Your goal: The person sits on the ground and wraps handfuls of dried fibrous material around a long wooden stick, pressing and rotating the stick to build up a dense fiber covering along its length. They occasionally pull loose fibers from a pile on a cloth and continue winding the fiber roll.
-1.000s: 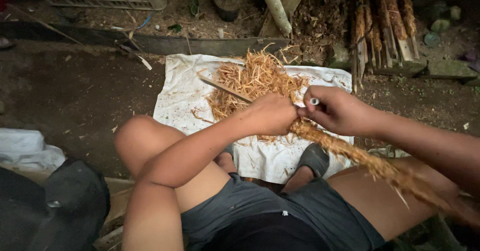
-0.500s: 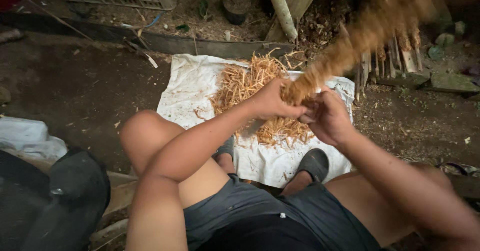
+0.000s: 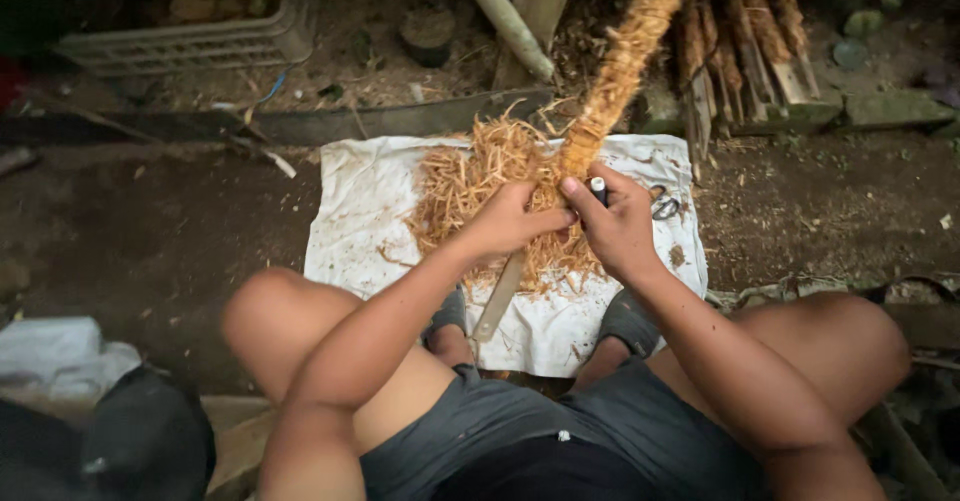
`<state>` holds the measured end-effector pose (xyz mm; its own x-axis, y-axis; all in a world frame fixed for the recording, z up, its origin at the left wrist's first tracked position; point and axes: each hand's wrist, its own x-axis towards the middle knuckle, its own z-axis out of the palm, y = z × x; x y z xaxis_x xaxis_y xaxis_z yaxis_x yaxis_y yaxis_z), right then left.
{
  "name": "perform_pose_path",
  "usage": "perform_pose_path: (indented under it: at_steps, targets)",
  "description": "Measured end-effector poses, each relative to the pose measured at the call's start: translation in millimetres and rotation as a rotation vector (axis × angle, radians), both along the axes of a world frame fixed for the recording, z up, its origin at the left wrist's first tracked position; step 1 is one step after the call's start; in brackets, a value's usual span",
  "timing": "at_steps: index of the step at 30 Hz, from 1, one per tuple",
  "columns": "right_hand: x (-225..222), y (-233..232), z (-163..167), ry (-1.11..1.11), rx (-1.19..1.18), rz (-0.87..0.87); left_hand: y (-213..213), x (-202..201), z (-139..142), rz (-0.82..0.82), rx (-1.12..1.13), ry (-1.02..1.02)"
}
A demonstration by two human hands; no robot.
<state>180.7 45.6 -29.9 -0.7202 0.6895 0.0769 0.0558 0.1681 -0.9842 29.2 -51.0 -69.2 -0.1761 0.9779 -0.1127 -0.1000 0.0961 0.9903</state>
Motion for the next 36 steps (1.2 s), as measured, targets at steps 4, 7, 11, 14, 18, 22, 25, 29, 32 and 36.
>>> perform_pose_path:
  at_steps: [4, 7, 11, 14, 18, 22, 25, 29, 32, 36]
  targets:
    - [-6, 3, -7, 0.130, -0.102, 0.002, 7, 13, -3, 0.093, 0.017, -0.055]
    - [-5, 7, -11, 0.126, -0.435, -0.081, 10, 14, -1, 0.075, 0.013, -0.185]
    - [7, 21, -16, 0.461, -0.772, 0.086, 10, 8, 5, 0.034, 0.059, -0.280]
    - [17, 31, -23, 0.482, -0.749, 0.096, 10, 5, 13, 0.066, -0.002, -0.302]
    - [27, 32, -39, 0.240, -0.373, 0.030, 16, -2, 21, 0.077, -0.085, -0.391]
    - [30, 23, -49, 0.097, -0.121, 0.131, 23, -12, 24, 0.140, -0.098, -0.062]
    - [37, 13, -45, 0.029, 0.467, 0.179, 21, -18, 24, 0.186, -0.120, 0.225]
    - [36, -3, -32, -0.053, 0.729, 0.201, 17, -27, 26, 0.198, -0.053, 0.378]
    - [31, -17, -19, -0.136, 0.930, 0.236, 15, -30, 32, 0.145, -0.110, 0.515]
    - [31, -37, 2, -0.136, 1.117, 0.272, 11, -28, 41, 0.050, -0.338, 0.615]
